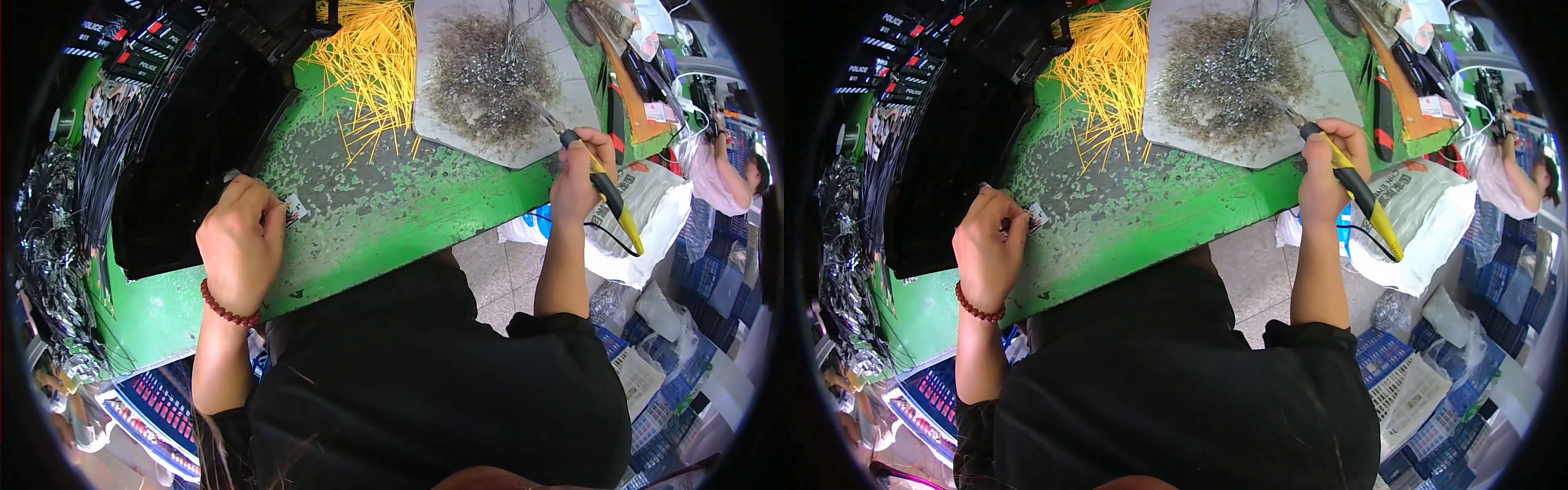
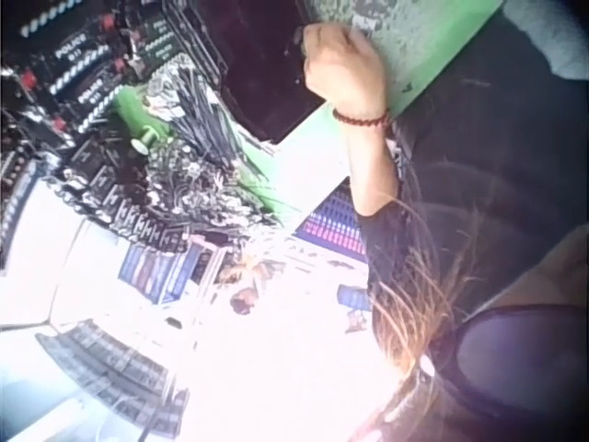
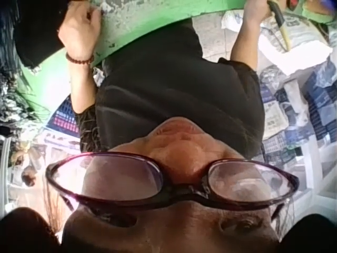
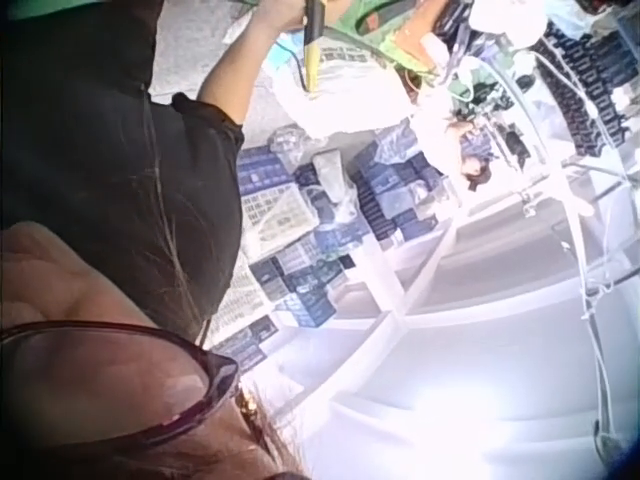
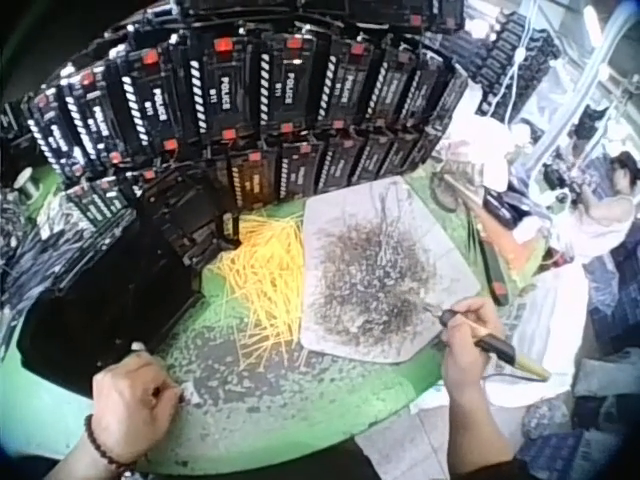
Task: Soldering wires onto circuit boards and assembling them into toy car chassis.
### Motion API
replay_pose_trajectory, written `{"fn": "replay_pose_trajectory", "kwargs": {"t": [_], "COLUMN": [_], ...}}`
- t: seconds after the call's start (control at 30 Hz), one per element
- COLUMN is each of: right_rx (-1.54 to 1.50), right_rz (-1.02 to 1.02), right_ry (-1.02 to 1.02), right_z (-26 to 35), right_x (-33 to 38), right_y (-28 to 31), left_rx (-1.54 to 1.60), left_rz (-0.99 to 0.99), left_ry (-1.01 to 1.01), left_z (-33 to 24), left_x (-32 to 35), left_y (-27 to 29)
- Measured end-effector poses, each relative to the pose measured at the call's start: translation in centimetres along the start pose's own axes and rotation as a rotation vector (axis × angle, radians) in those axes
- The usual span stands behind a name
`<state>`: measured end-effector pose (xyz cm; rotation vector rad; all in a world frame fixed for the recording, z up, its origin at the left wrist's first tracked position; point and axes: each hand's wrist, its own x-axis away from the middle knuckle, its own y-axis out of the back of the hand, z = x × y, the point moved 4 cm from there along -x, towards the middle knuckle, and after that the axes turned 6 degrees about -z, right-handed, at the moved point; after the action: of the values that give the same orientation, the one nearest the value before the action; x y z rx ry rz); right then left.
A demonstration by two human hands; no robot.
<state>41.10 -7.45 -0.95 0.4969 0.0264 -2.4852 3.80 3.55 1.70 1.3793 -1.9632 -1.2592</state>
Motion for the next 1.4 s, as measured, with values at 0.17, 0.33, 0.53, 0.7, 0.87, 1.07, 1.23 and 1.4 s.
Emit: {"fn": "replay_pose_trajectory", "kwargs": {"t": [0.17, 0.33, 0.53, 0.7, 0.87, 1.07, 1.23, 1.4], "right_rx": [-0.006, 0.031, 0.053, 0.225, -0.120, -0.224, -0.278, -0.240], "right_rz": [-0.002, -0.005, -0.015, 0.012, -0.003, 0.549, 0.698, 0.716], "right_ry": [-0.018, 0.030, 0.064, 0.123, 0.094, 0.055, -0.177, -0.152], "right_z": [-0.7, -0.4, -1.0, -0.9, 1.4, 3.6, 4.9, 4.4], "right_x": [-1.2, -1.2, -1.3, -1.7, -1.0, 8.2, 12.4, 12.2], "right_y": [-1.2, -1.5, -1.6, -2.0, -2.0, -10.8, -14.3, -14.9], "left_rx": [0.005, 0.024, 0.007, 0.000, -0.020, -0.024, -0.012, -0.006], "left_rz": [0.001, 0.001, 0.001, -0.014, -0.024, -0.030, -0.036, -0.033], "left_ry": [0.015, 0.034, 0.021, 0.015, -0.046, -0.008, -0.036, -0.035], "left_z": [0.0, 0.1, 0.6, 0.9, 0.9, 1.5, 1.4, 1.8], "left_x": [0.0, -0.1, 0.1, 0.5, 0.1, 0.9, 0.8, 0.8], "left_y": [-0.2, -0.2, -0.1, -0.1, -0.1, -0.3, -0.4, -0.4]}}
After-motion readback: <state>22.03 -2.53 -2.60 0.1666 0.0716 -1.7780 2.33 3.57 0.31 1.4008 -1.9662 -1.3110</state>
